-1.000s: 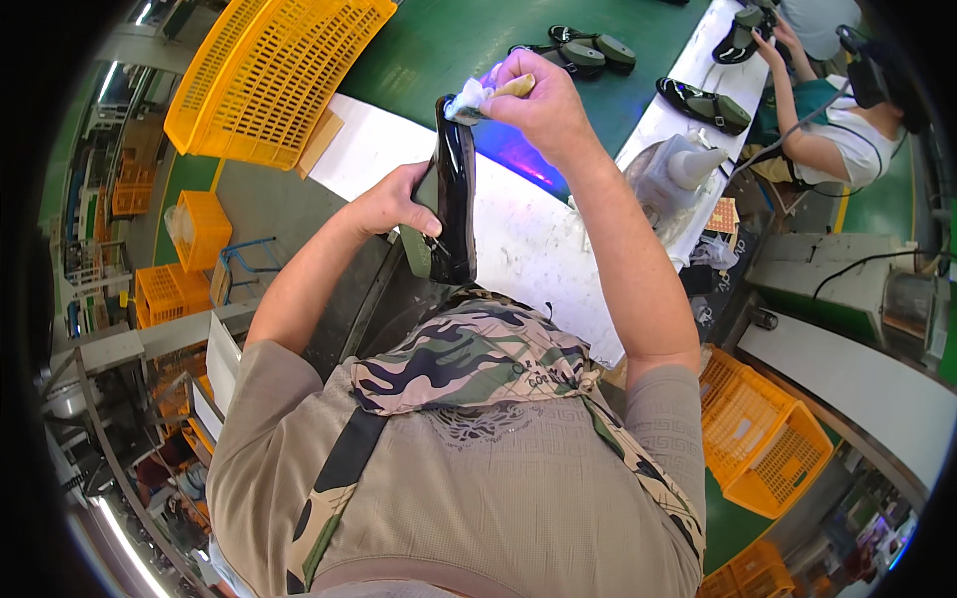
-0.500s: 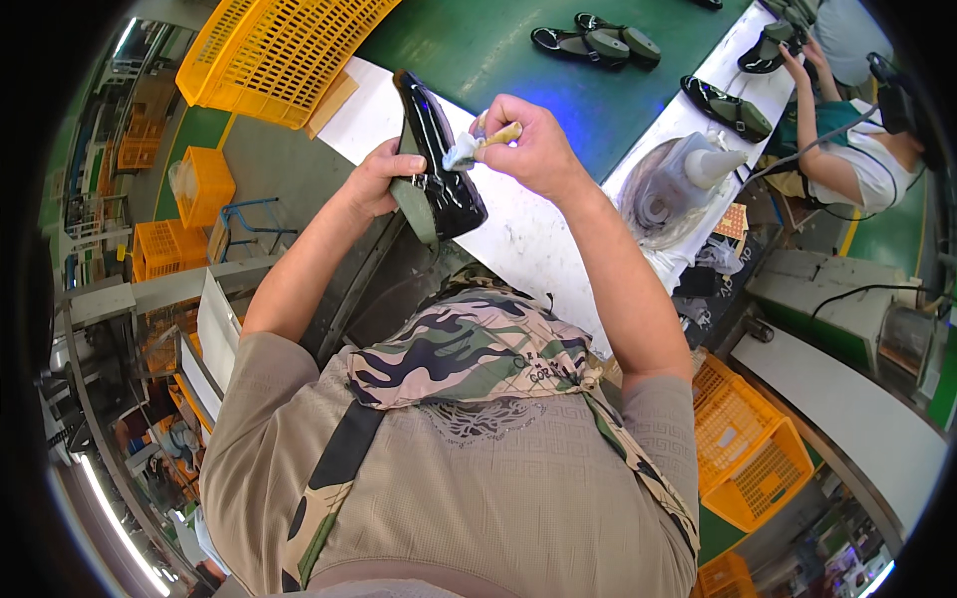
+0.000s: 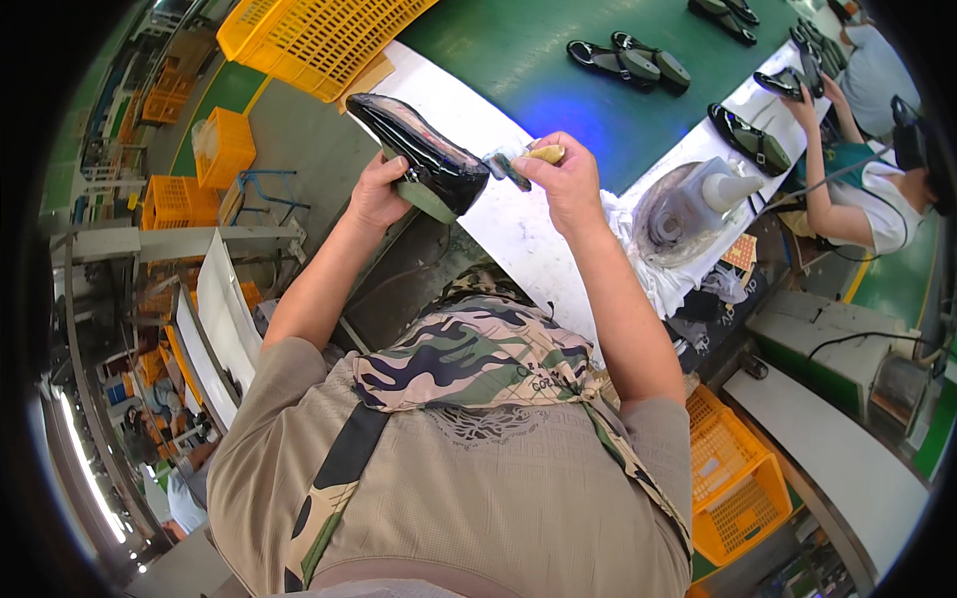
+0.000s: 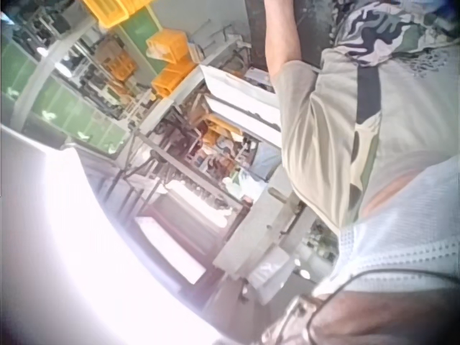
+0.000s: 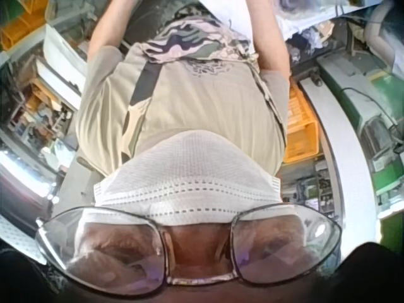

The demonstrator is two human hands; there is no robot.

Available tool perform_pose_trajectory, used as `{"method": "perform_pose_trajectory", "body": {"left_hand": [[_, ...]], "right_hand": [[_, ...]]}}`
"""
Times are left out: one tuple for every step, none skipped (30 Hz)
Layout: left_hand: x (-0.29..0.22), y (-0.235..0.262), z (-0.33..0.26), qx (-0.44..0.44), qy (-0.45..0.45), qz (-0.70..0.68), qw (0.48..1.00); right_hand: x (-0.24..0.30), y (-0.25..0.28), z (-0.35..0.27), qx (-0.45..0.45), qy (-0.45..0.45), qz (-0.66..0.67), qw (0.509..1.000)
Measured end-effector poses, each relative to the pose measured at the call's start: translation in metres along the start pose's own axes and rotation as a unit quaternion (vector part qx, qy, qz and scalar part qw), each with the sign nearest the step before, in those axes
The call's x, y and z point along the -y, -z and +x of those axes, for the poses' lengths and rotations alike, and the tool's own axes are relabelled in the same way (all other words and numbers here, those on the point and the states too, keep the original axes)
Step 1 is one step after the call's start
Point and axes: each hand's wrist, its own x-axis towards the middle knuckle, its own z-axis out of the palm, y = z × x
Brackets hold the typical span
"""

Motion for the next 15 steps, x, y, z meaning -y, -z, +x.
{"method": "perform_pose_trajectory", "body": {"left_hand": [[0.001,0.005,-0.003,0.001,-0.018,0.021,1.0],[0.0,0.005,-0.007,-0.014,-0.029,0.044,0.999],[-0.001,0.005,-0.011,-0.018,-0.034,0.042,0.998],[-0.002,0.005,-0.015,-0.036,-0.075,0.085,0.993],[-0.004,0.0,-0.021,-0.058,-0.118,0.128,0.983],[-0.005,-0.004,-0.026,-0.091,-0.136,0.134,0.977],[-0.003,-0.002,-0.029,-0.098,-0.145,0.132,0.976],[-0.002,0.004,-0.033,-0.118,-0.164,0.181,0.962],[-0.007,0.008,-0.035,-0.139,-0.186,0.237,0.943],[-0.008,0.009,-0.038,-0.155,-0.203,0.291,0.922],[-0.009,0.012,-0.039,-0.172,-0.218,0.342,0.898],[-0.008,0.018,-0.039,-0.168,-0.237,0.36,0.886],[-0.011,0.022,-0.041,-0.166,-0.256,0.38,0.873],[-0.015,0.024,-0.046,-0.159,-0.265,0.385,0.87],[-0.02,0.025,-0.051,-0.151,-0.273,0.389,0.867]], "right_hand": [[-0.003,-0.002,-0.001,-0.012,-0.012,0.012,1.0],[-0.005,-0.005,-0.001,-0.007,-0.015,0.012,1.0],[-0.007,-0.007,-0.002,-0.015,-0.031,0.008,0.999],[-0.008,-0.01,-0.002,-0.023,-0.047,0.003,0.999],[-0.011,-0.014,-0.002,-0.014,-0.051,0.001,0.999],[-0.014,-0.019,-0.001,-0.029,-0.059,-0.023,0.998],[-0.018,-0.025,0.0,-0.043,-0.067,-0.048,0.996],[-0.022,-0.031,0.0,-0.023,-0.072,-0.05,0.996],[-0.027,-0.036,0.003,-0.038,-0.084,-0.054,0.994],[-0.03,-0.041,0.005,-0.05,-0.097,-0.059,0.992],[-0.036,-0.046,0.009,-0.061,-0.097,-0.071,0.991],[-0.042,-0.048,0.012,-0.071,-0.098,-0.083,0.989],[-0.049,-0.05,0.015,-0.069,-0.103,-0.06,0.99],[-0.052,-0.06,0.016,-0.067,-0.115,-0.059,0.989],[-0.055,-0.071,0.018,-0.039,-0.119,-0.061,0.99]]}}
